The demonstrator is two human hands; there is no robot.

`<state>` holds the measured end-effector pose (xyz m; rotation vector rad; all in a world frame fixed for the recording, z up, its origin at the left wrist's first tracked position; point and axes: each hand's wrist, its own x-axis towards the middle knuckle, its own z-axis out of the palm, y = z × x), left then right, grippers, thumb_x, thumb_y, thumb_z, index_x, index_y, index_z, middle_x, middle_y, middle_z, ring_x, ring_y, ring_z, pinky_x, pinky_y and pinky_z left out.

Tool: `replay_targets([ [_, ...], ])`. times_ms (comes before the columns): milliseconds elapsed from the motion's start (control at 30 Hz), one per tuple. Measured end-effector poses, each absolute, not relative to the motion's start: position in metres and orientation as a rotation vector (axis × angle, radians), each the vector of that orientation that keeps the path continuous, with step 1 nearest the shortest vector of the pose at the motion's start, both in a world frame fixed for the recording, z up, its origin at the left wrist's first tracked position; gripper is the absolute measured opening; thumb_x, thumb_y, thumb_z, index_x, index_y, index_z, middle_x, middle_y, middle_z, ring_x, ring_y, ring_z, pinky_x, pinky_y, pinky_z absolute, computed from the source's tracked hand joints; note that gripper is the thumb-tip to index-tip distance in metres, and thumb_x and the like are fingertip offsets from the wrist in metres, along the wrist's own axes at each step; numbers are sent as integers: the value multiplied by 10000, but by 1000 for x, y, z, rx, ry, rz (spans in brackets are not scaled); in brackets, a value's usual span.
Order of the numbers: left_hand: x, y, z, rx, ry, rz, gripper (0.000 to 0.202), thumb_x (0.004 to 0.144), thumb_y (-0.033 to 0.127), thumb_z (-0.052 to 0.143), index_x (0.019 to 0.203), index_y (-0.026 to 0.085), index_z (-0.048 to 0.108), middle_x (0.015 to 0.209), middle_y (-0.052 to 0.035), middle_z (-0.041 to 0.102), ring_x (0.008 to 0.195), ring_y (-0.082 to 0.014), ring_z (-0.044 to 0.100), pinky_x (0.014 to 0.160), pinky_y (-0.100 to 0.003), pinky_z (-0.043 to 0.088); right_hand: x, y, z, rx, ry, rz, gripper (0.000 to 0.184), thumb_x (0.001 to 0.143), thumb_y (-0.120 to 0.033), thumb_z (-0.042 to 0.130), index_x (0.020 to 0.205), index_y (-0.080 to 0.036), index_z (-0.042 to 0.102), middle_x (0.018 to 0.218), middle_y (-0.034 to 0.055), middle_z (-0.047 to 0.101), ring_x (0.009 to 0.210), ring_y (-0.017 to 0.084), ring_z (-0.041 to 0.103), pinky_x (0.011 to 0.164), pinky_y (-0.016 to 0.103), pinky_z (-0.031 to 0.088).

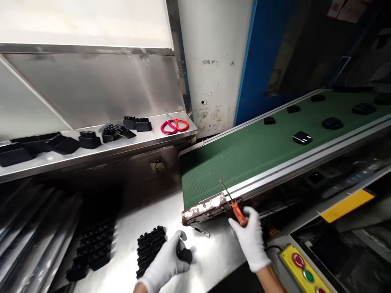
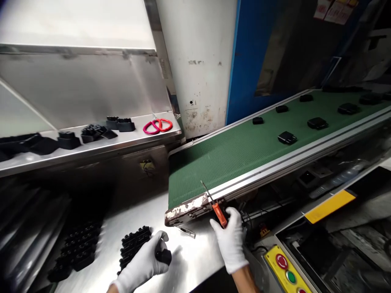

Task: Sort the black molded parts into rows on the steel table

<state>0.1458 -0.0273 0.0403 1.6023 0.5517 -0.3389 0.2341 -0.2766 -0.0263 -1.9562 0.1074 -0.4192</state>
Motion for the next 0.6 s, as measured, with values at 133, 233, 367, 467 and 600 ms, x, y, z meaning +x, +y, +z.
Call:
replay_targets([
  [133, 108, -30, 88, 1418, 568, -329, 493, 726, 574, 710, 941, 233, 426, 637, 53, 500, 560, -126, 509, 496, -218, 348, 174, -264, -1, -1799, -80, -399, 561, 781, -323, 700, 1288, -197, 497, 1236, 160, 607, 1139, 292, 599, 1000, 450, 497],
  [233, 78, -26, 131, 1460, 409, -396, 883, 508, 237, 927, 1207, 284, 390, 860, 26, 643, 774, -182, 615, 725, -281, 494, 135, -227, 17, -1640, -586, 209, 668, 785, -205, 673, 1403, -285, 431, 1294, 111, 620, 1142, 262, 627, 991, 373, 525],
  [367, 57, -7, 168, 1630, 308, -445, 950, 570, 218, 881, 1362, 322, 366, 1081, -3, 641, 993, -231, 623, 1001, -377, 477, 129, -179, 45, -1389, -1107, 386, 910, 693, -151, 745, 1475, -337, 317, 1492, 92, 439, 1264, 287, 535, 1050, 394, 464],
  [467, 50, 8, 175, 1660, 211, -420, 1018, 570, 225, 866, 1429, 299, 325, 1290, -74, 569, 1153, -297, 581, 1038, -406, 474, 139, -162, 68, -1392, -1220, 355, 966, 695, -210, 766, 1507, -314, 253, 1567, 85, 305, 1389, 324, 355, 1115, 425, 379],
  [600, 39, 19, 169, 1643, 220, -389, 1125, 550, 222, 889, 1471, 320, 250, 1400, -99, 507, 1229, -338, 545, 1044, -437, 474, 134, -143, 87, -1449, -1189, 447, 784, 726, -286, 770, 1428, -289, 422, 1439, 87, 507, 1343, 320, 436, 1046, 389, 474],
])
